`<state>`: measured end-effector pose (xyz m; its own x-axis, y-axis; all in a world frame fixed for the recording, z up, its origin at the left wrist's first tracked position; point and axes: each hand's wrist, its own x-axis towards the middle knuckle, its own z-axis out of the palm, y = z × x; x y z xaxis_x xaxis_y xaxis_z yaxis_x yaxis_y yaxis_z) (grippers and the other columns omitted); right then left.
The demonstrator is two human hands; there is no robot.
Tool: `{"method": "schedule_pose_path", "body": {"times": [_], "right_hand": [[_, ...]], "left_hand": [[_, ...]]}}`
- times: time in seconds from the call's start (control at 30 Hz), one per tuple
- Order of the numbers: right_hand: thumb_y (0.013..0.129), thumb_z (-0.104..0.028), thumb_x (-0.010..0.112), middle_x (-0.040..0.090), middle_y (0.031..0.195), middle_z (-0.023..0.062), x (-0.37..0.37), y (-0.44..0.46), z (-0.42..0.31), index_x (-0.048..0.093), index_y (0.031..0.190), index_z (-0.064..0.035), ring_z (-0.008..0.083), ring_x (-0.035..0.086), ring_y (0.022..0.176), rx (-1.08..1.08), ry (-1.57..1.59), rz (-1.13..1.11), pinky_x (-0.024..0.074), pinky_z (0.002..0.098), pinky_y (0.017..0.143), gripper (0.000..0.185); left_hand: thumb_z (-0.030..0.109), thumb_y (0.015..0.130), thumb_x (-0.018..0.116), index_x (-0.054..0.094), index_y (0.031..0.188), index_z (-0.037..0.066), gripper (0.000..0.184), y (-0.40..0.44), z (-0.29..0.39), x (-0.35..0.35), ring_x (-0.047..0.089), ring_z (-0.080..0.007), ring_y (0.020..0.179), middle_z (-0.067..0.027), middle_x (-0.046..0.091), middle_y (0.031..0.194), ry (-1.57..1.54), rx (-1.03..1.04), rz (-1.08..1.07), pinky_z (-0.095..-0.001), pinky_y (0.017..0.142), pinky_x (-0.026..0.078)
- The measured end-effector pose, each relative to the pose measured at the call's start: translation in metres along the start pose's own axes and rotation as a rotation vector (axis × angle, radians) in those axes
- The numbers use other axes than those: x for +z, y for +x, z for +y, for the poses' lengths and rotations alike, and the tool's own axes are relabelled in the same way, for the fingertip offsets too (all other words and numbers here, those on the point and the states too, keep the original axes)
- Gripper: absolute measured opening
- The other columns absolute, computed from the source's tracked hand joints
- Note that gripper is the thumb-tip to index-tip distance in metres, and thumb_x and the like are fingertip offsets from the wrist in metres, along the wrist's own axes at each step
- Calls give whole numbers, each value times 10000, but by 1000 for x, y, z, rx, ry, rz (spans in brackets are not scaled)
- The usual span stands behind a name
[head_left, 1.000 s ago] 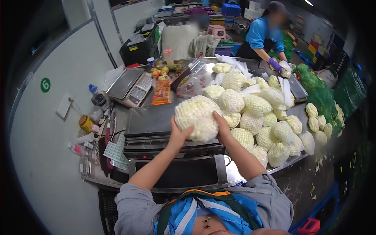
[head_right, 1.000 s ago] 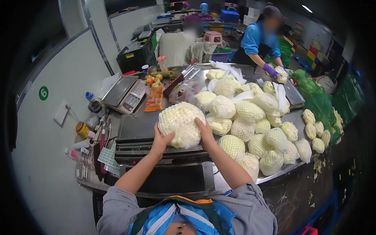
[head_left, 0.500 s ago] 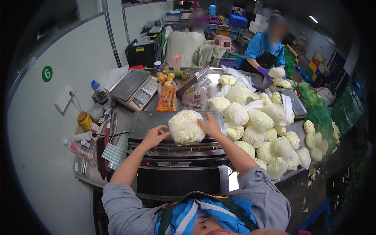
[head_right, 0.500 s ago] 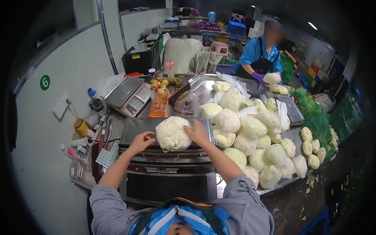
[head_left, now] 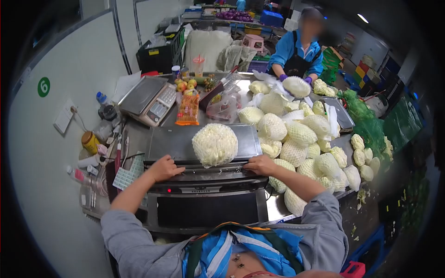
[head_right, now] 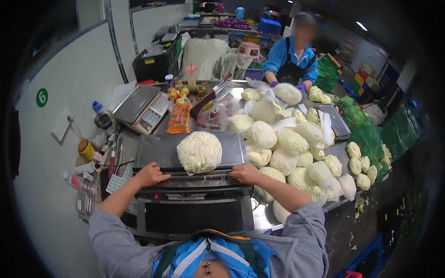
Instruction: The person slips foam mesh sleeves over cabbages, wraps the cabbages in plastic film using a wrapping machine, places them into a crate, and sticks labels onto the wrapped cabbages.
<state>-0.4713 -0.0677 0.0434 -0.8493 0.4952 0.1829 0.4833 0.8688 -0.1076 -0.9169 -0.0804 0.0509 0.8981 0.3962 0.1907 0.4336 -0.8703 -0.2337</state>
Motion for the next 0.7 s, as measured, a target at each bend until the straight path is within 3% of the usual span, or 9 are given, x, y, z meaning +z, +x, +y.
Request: {"method": "schedule_pose_path", "body": {"times": [0.13, 0.23, 0.3, 0.4, 0.47, 0.53, 0.57, 0.63, 0.7], "right_hand": [[856, -182, 529, 588, 755, 112, -7, -40, -58, 523, 843, -95, 324, 581, 718, 635, 386, 72, 471, 359, 607, 88], [901, -200, 488, 577, 697, 139, -62, -37, -84, 443, 847, -43, 257, 612, 702, 718, 1189, 278, 492, 347, 667, 173], [919, -180, 454, 586, 729, 140, -106, -8, -52, 437, 892, -17, 231, 606, 741, 289, 1402, 764, 488, 358, 735, 166], [935, -148, 394, 601, 795, 142, -111, 68, -16, 459, 902, -27, 248, 607, 803, 413, 1374, 1095, 470, 364, 798, 141], [927, -182, 418, 618, 853, 146, -49, 102, 40, 468, 937, -13, 249, 601, 886, 582, 1043, 919, 443, 359, 851, 176], [907, -217, 466, 596, 988, 179, 4, 106, 55, 434, 1053, -8, 275, 552, 1009, 765, 739, 486, 407, 361, 901, 257], [890, -233, 501, 565, 1089, 208, 20, 108, 53, 398, 1150, -9, 302, 510, 1089, 794, 767, 271, 384, 365, 930, 358], [803, -295, 633, 325, 1351, 240, 34, 102, 48, 231, 1324, -39, 287, 309, 1275, 456, 1410, 487, 299, 352, 1009, 706], [627, -329, 790, 77, 1431, 248, 8, 91, 35, 37, 1392, -70, 313, 101, 1344, 276, 1210, 264, 178, 368, 1070, 1104]], "left_hand": [[145, 712, 605, 632, 729, 164, 37, -12, 51, -46, 527, -163, 555, -6, 529, 564, -203, -322, 207, -323, 592, 399], [143, 798, 591, 609, 725, 90, 92, -2, 63, -109, 516, -130, 495, -32, 530, 564, -855, -880, 508, -286, 505, 408], [164, 899, 477, 572, 841, 33, 172, 25, 34, -117, 555, -128, 554, -64, 584, 637, -1261, -791, 978, -256, 529, 430], [178, 932, 426, 542, 883, 19, 203, 109, -10, -118, 588, -134, 667, -86, 625, 719, -1280, -924, 1274, -251, 600, 441], [220, 931, 438, 551, 849, 36, 231, 128, -58, -16, 556, -122, 739, -68, 627, 747, -1072, -850, 1026, -265, 666, 430], [230, 923, 444, 534, 842, 23, 240, 133, -48, 11, 500, -125, 710, -64, 563, 749, -913, -1007, 297, -276, 682, 412], [252, 925, 441, 533, 881, 47, 229, 119, -65, 105, 468, -103, 759, -45, 524, 796, -1195, -827, 559, -257, 715, 392], [245, 944, 401, 435, 1051, 66, 211, 108, -51, 91, 423, -103, 962, -18, 474, 1007, -1615, -855, 386, -245, 849, 339], [276, 849, 583, 336, 1212, 79, 481, 101, -40, 67, 428, -173, 1093, -69, 460, 1147, -1720, -769, 387, -286, 934, 330]]}}
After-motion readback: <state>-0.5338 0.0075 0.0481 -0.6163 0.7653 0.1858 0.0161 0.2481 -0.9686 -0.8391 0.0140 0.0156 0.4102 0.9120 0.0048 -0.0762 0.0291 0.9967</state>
